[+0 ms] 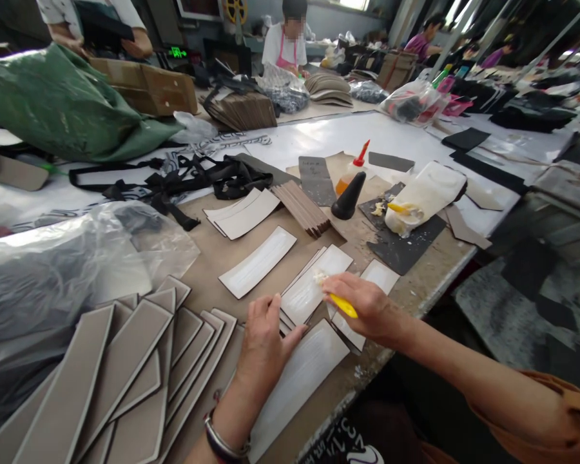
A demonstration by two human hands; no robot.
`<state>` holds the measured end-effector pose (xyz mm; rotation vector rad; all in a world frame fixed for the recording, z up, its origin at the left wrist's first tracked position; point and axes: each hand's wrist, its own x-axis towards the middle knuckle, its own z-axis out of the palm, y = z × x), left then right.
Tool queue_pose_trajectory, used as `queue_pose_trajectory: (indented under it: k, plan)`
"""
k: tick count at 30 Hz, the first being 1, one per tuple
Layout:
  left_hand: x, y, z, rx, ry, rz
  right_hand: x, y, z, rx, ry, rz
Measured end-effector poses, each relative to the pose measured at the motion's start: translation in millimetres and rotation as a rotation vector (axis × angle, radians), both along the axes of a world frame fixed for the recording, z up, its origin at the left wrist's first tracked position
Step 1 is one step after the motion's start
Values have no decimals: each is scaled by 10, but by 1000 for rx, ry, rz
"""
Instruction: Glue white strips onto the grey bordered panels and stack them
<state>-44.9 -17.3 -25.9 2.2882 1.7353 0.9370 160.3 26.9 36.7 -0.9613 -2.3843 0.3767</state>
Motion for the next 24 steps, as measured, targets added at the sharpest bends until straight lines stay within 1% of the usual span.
queue_pose_trajectory:
  k: [2, 3, 4, 6, 8, 9, 13, 18, 22, 24]
  plan:
    - [1, -2, 11, -9, -7, 2, -147, -162, 27, -128, 170, 51]
    - [1, -2, 17, -10, -9, 7, -203, -221, 43, -195, 260, 41]
    - [2, -3, 22, -14, -9, 13, -242, -256, 55, -269, 344, -2]
    - [5, -4, 36, -31, -8, 21, -266, -253, 57, -433, 461, -140]
    - [6, -3, 54, -56, -3, 26, -238, -192, 35, -563, 512, -258]
    - [7, -3, 64, -68, 0, 23, -217, -159, 22, -590, 525, -293]
    - [5, -1, 88, -93, 3, 6, -197, -124, 13, -531, 557, -362]
    - [6, -3, 80, -91, 9, 15, -221, -175, 26, -551, 507, -311]
    - [4, 0, 72, -86, 13, 4, -142, -167, 41, -456, 480, -387]
    - [3, 1, 65, -80, 9, -1, -133, -181, 63, -440, 495, -400]
